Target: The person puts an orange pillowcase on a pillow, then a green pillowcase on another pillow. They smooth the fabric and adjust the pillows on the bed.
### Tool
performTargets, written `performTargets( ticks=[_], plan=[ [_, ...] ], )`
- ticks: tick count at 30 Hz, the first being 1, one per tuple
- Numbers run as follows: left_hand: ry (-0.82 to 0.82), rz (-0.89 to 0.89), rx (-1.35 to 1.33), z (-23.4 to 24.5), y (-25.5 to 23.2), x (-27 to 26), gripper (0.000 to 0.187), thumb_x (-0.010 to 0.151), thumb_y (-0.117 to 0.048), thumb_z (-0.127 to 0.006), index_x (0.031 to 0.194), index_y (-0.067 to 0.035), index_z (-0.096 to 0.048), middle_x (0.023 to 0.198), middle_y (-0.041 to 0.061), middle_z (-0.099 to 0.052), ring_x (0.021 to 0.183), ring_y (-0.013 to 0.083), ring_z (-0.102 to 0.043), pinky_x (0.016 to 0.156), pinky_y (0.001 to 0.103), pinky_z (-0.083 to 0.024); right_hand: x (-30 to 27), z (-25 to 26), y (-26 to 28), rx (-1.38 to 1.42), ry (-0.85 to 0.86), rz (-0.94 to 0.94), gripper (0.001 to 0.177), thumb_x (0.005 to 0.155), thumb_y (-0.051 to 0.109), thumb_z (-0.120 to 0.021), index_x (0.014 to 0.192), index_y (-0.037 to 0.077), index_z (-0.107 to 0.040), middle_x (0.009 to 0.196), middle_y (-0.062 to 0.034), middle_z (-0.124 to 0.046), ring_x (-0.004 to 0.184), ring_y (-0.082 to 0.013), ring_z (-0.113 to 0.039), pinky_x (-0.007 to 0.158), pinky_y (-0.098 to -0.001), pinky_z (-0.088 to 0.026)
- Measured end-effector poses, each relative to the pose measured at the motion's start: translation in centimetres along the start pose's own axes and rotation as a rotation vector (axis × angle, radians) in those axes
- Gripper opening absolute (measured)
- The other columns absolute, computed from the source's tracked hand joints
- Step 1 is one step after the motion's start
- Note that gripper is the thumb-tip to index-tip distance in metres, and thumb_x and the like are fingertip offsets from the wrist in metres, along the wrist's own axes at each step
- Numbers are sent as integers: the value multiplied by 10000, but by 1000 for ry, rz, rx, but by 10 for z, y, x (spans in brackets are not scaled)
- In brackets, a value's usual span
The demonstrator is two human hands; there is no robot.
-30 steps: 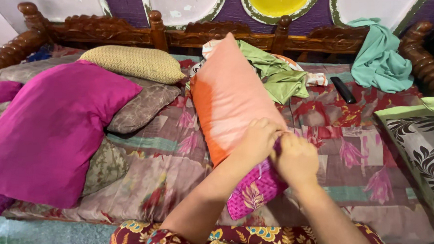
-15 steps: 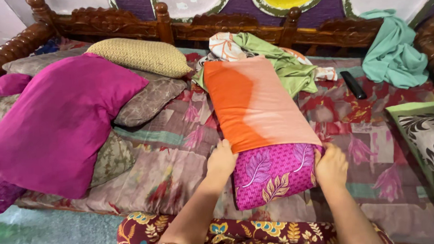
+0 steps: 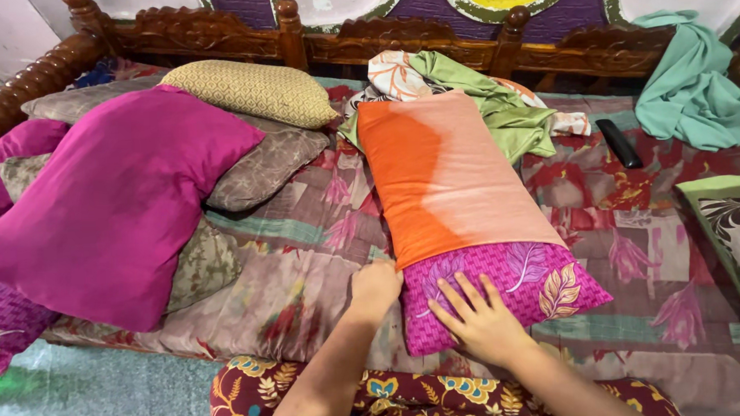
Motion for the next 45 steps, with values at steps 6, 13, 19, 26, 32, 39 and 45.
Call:
performTargets(
  ticks=[6,13,19,26,32,39,45],
  plan=[
    [-103,-332,-73,0,6,1,309,920,-302,-575,878,-31,-716,904,216,-722,857,406,-713,784,528,-558,23,-8,-2,-14,-74,-152,746,700,398,-728,1364,106,-555,1459,-207,-501,1309,-431,-481,1075,-621,-348],
    [-64,-487,-15,47,-21,-29,332,928,-303,-574,801,-27,-708,827,217,-706,793,417,-700,739,525,-556,49,-30,-36,-77,-64,-341,713,733,325,-729,1384,102,-545,1400,-147,-559,1318,-369,-509,1133,-579,-354],
    [-108,-367,-314,28,2,-33,318,955,-305,-594,900,-9,-693,890,235,-700,882,427,-670,800,518,-530,55,-6,-28,1,-89,-266,825,670,339,-767,1415,125,-486,1416,-161,-484,1350,-383,-413,1080,-698,-297],
    [127,-411,-1048,-36,38,-5,288,1009,-183,-597,1242,-14,-613,1174,179,-664,1139,284,-618,1022,364,-471,60,-4,-45,144,-207,-197,611,684,305,-804,1233,102,-628,1234,-100,-690,1169,-307,-632,1066,-532,-472],
    [1,-510,-1087,22,-13,-21,584,956,-136,-677,1488,-41,-457,1487,133,-529,1394,250,-474,1162,374,-357,36,41,-143,710,-695,-654,434,739,138,-816,1147,37,-710,973,-79,-728,853,-216,-712,797,-362,-583],
    [-393,-653,-749,76,-79,-24,519,907,-129,-730,1385,-16,-566,1443,192,-570,1370,352,-527,1159,430,-403,-38,28,-190,1471,-1732,-906,364,953,202,-652,1261,9,-627,1182,-91,-732,1066,-257,-747,954,-432,-632],
    [-242,-589,-683,21,-81,-3,467,875,-122,-726,1306,-10,-584,1300,207,-621,1253,378,-574,1077,430,-457,-149,-51,-139,1189,-1735,-1723,512,899,378,-667,1272,38,-583,1238,-126,-676,1129,-301,-670,992,-468,-543]
  ],
)
Point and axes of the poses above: each hand's wrist, its own x-axis towards the middle knuckle, its own z-axis out of the back of the hand, y = z × x, the point moved 6 cm from there along x, towards the middle knuckle
